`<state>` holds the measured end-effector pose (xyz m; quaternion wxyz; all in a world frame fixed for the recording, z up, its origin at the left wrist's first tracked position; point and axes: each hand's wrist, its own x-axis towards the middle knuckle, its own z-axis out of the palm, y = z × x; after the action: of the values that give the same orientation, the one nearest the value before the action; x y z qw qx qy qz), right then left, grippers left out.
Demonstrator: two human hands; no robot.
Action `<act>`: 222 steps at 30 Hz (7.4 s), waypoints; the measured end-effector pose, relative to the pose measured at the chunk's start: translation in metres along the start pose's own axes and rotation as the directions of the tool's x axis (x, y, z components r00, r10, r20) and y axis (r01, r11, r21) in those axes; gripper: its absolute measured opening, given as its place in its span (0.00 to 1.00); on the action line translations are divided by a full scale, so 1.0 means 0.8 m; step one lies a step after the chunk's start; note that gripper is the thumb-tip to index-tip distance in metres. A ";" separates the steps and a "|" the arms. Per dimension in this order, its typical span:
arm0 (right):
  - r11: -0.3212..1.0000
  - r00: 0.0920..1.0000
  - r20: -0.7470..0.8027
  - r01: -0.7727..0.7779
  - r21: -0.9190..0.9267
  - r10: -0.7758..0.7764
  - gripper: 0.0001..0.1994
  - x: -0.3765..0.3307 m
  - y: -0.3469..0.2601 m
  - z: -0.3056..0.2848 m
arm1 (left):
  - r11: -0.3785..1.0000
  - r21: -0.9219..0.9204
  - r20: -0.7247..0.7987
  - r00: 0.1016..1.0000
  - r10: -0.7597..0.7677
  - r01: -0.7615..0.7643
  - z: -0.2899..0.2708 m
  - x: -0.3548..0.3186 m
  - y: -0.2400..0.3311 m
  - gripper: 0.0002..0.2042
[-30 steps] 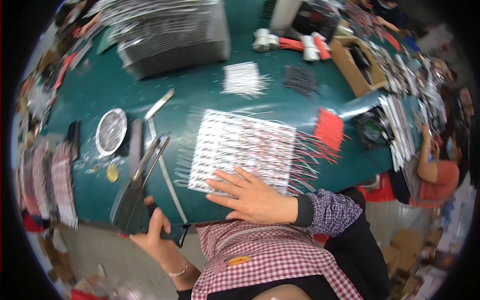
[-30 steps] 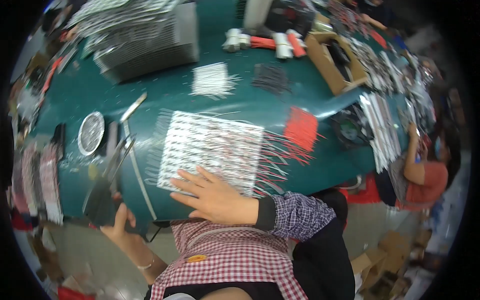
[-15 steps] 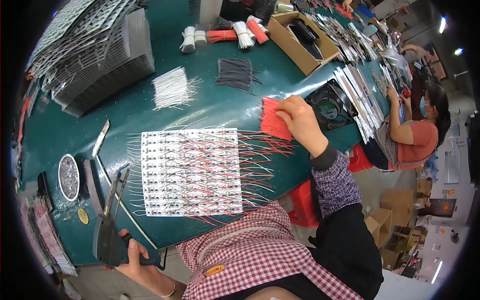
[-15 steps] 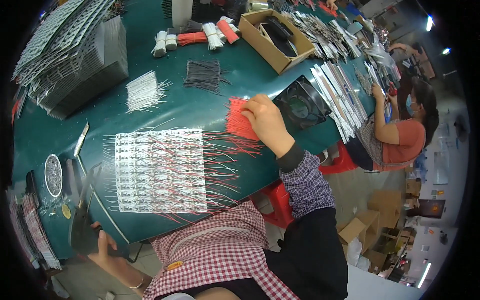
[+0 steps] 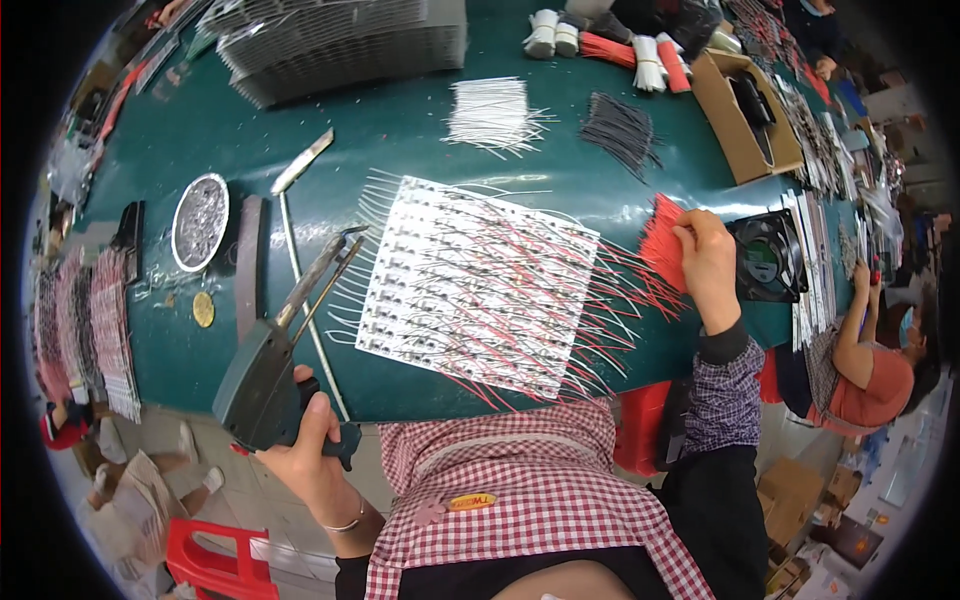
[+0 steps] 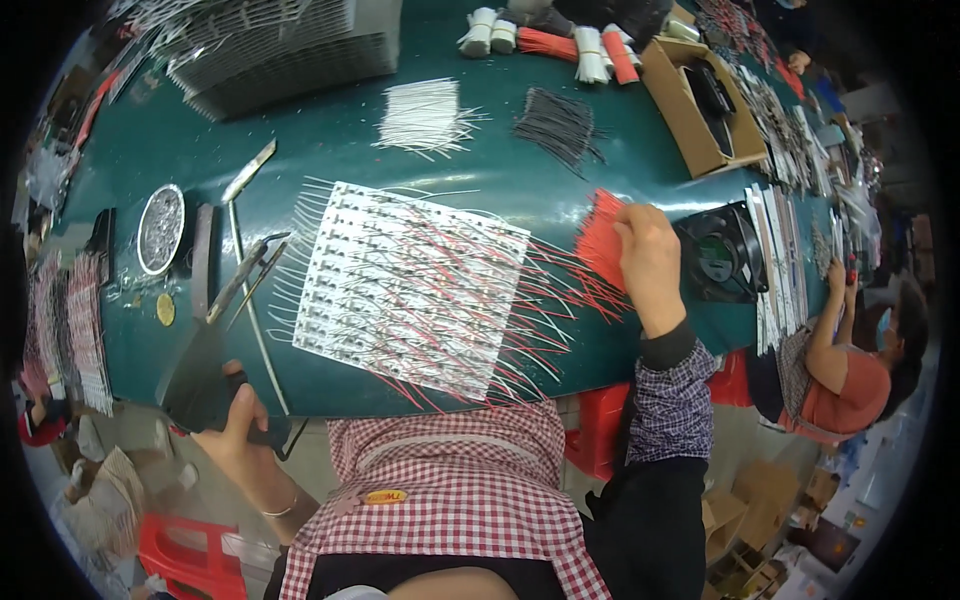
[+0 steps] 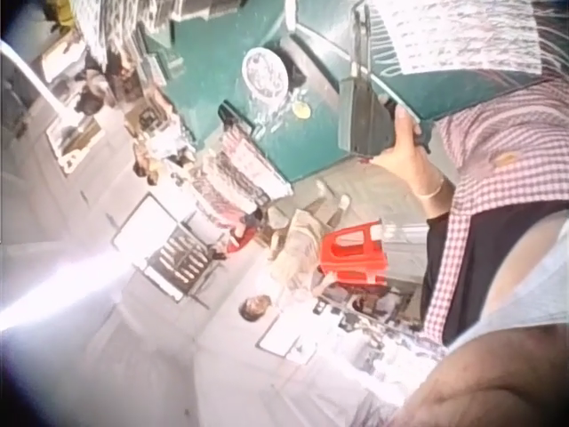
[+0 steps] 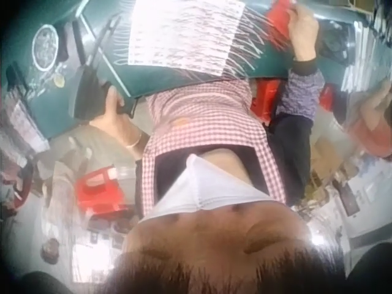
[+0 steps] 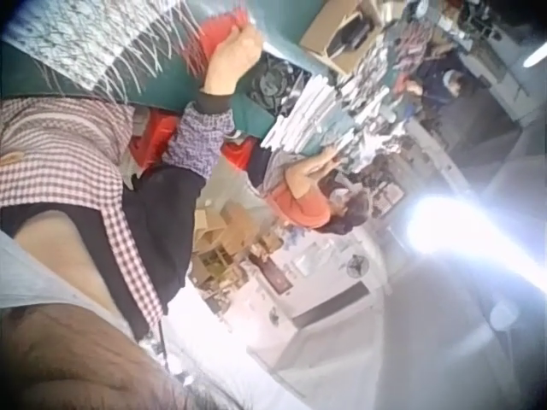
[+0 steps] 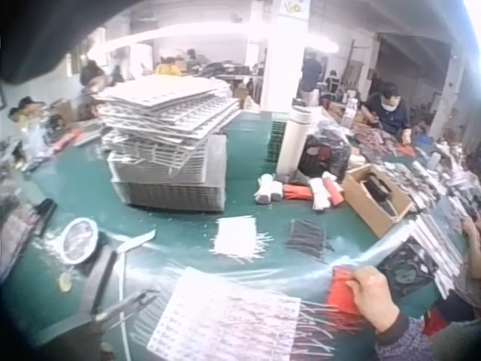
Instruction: The person solders wires onto a circuit board using a handheld soldering tool. Afterward, the person places the completed board onto a stack of panels, sets a new board onto the table, and reaches for wires by hand.
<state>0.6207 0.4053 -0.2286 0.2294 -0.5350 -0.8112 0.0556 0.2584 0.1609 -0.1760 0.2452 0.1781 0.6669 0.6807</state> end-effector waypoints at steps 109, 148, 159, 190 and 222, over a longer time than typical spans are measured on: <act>0.878 0.875 0.101 0.457 0.143 -0.473 0.17 0.065 -0.241 0.126 | 0.891 0.401 0.435 0.900 0.021 -0.214 0.060 0.085 -0.020 0.08; 0.884 0.886 0.072 0.446 0.138 -0.458 0.14 0.063 -0.240 0.121 | 0.884 0.408 0.322 0.942 0.093 -0.227 0.052 0.078 -0.026 0.10; 0.886 0.886 0.085 0.441 0.142 -0.455 0.15 0.062 -0.239 0.125 | 0.811 0.470 0.374 0.911 0.174 -0.348 0.061 0.079 -0.027 0.08; 0.881 0.886 0.041 0.451 0.144 -0.461 0.14 0.058 -0.243 0.129 | 0.878 0.432 -0.142 0.946 0.291 -0.206 -0.059 0.130 -0.004 0.16; 0.873 0.886 0.045 0.444 0.201 -0.461 0.15 0.048 -0.245 0.125 | 0.893 0.386 0.435 0.899 0.046 -0.232 0.051 0.075 -0.024 0.08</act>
<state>0.4001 0.3727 -0.2399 0.2476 -0.3036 -0.9146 0.1000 0.2342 0.2282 -0.1982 0.2854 0.4160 0.7177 0.4800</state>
